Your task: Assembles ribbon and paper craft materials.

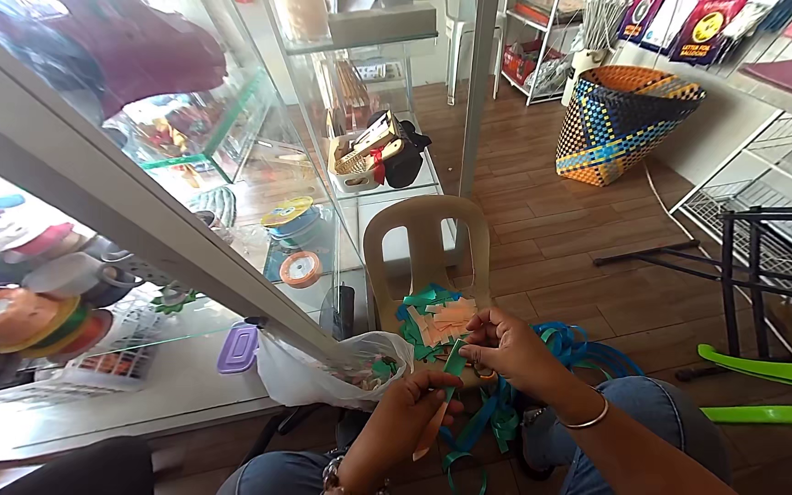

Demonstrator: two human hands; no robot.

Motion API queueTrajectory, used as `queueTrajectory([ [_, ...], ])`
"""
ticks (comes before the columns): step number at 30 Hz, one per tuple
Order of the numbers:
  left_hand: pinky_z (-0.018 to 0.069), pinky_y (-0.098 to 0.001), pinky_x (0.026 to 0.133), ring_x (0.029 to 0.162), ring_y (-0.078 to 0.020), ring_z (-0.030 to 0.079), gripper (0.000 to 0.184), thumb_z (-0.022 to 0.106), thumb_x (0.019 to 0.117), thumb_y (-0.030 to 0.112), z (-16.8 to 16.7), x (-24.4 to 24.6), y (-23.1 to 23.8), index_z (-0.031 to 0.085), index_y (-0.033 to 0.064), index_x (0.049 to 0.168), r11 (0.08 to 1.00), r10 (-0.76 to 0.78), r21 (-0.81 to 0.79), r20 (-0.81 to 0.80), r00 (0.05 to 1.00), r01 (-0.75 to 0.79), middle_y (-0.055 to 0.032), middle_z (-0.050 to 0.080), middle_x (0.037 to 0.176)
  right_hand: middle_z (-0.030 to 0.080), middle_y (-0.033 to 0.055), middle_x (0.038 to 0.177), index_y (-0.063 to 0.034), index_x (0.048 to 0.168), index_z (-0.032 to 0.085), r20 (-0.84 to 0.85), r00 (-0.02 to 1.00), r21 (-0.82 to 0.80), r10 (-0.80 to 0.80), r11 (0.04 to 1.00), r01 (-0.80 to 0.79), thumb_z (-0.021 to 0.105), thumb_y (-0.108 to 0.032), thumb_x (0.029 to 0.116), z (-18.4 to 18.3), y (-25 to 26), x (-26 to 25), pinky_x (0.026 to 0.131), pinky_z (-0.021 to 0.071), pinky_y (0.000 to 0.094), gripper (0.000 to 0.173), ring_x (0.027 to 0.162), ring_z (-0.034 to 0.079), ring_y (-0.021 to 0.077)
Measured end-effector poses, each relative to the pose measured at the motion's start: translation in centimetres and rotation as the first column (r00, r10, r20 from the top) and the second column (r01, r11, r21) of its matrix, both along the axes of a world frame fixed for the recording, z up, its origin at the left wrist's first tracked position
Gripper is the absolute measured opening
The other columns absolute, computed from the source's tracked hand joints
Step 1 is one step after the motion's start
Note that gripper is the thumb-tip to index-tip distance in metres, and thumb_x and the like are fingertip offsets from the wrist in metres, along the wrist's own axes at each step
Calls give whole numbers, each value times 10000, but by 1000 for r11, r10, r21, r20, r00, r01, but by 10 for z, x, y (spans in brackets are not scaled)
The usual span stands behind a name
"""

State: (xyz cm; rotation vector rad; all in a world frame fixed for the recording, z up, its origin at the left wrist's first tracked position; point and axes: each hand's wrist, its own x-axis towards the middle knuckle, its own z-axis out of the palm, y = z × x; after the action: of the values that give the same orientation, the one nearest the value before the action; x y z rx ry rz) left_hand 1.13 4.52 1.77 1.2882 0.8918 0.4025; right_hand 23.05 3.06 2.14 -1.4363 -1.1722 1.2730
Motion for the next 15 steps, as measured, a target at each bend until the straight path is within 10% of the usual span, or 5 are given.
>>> queueTrajectory([
  [4, 630, -304, 801, 901, -159, 746, 234, 525, 1021, -13, 4, -3, 1, 671, 22, 1201, 999, 47, -17, 15, 999, -47, -67, 733, 1144, 714, 58, 957, -12, 1244, 523, -159, 985, -50, 60, 996, -69, 771, -39, 886, -7, 10, 9, 731, 607, 266, 437, 796, 714, 119],
  [7, 634, -317, 790, 894, -176, 748, 240, 523, 1018, -22, 8, -8, 2, 677, 10, 1200, 995, 97, 16, 56, 994, -98, -92, 733, 1146, 669, 96, 1048, 21, 1232, 578, 108, 982, -142, 158, 980, -142, 742, -161, 943, -38, 30, 21, 813, 570, 296, 379, 902, 672, 143],
  [10, 637, -326, 798, 905, -187, 751, 247, 519, 1013, -31, 13, -12, 2, 677, 7, 1200, 992, 104, 64, 105, 989, -111, -93, 735, 1149, 639, 241, 1257, 53, 1256, 633, 605, 698, -381, 383, 909, -169, 634, -148, 1006, -84, 45, 17, 1056, 465, 511, 321, 1201, 610, 361],
  [15, 636, -318, 795, 898, -177, 752, 248, 521, 1009, -34, 18, -19, -2, 671, 10, 1202, 989, 82, 106, 173, 982, -101, -83, 731, 1172, 505, 272, 1448, 63, 1352, 582, 714, 447, -566, 539, 820, -84, 590, -12, 970, -147, 36, 5, 1050, 465, 589, 389, 1329, 508, 453],
])
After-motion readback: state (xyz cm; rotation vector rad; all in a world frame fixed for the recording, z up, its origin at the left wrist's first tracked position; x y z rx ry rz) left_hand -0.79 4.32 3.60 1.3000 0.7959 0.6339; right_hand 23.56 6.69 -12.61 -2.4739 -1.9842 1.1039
